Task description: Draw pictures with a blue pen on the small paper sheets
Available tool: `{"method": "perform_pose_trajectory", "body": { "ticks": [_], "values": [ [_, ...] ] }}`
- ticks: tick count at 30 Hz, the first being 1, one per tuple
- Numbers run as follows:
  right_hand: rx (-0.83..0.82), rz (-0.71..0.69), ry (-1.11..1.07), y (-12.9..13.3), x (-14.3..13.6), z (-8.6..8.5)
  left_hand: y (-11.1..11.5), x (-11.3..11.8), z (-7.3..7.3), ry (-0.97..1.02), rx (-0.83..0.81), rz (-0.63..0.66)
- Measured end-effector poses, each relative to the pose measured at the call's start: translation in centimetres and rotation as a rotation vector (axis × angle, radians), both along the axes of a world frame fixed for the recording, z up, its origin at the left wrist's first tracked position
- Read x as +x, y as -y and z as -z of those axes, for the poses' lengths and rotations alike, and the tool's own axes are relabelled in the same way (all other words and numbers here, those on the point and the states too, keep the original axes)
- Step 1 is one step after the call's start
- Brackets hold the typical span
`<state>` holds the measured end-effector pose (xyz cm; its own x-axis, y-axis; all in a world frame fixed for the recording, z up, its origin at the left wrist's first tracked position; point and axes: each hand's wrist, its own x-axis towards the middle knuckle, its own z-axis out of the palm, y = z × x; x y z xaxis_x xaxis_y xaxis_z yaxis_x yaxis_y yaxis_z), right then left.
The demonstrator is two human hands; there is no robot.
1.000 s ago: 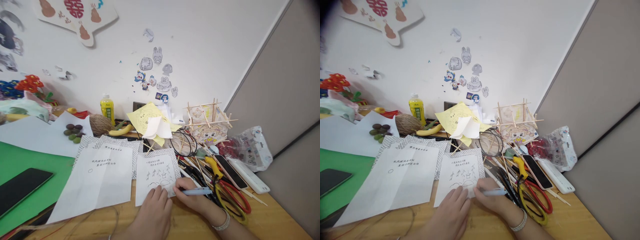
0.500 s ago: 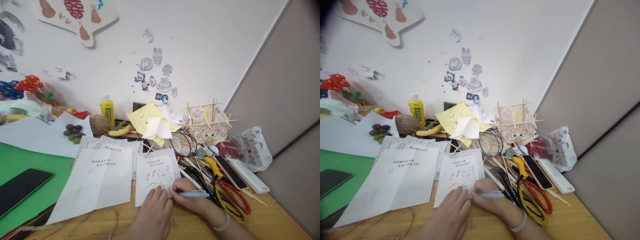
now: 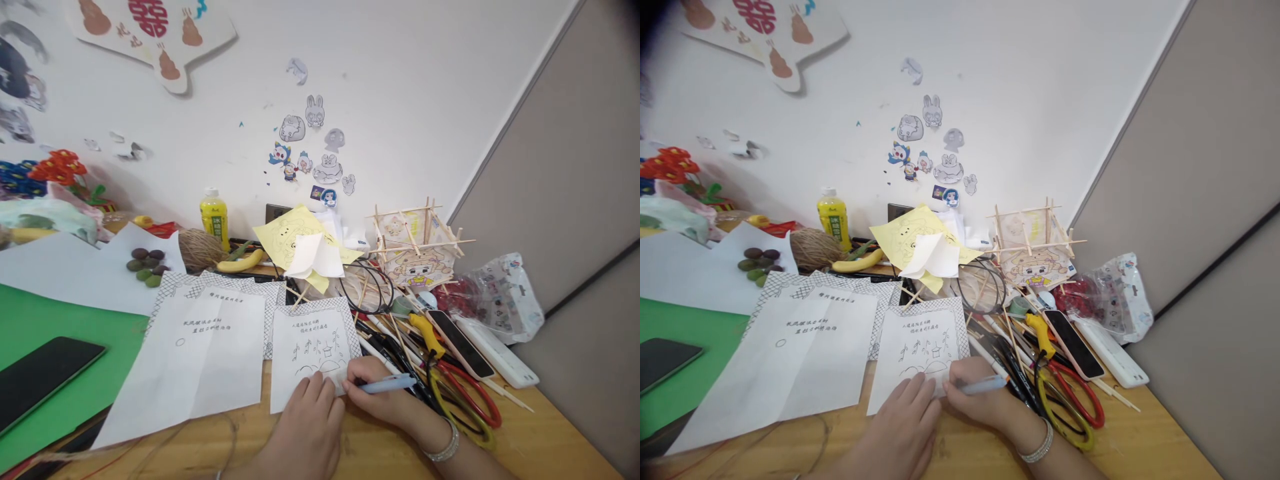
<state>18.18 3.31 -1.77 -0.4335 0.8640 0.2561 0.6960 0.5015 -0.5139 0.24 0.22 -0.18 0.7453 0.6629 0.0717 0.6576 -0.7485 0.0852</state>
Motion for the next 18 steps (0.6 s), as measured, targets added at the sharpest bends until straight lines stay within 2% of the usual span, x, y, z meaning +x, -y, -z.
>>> {"method": "perform_pose_trajectory", "body": {
  "ticks": [18],
  "values": [
    [-0.052,0.077,-0.063,0.16,-0.15,-0.25,0.1,0.01,-0.44,-0.012,-0.047,-0.013]
  ]
}}
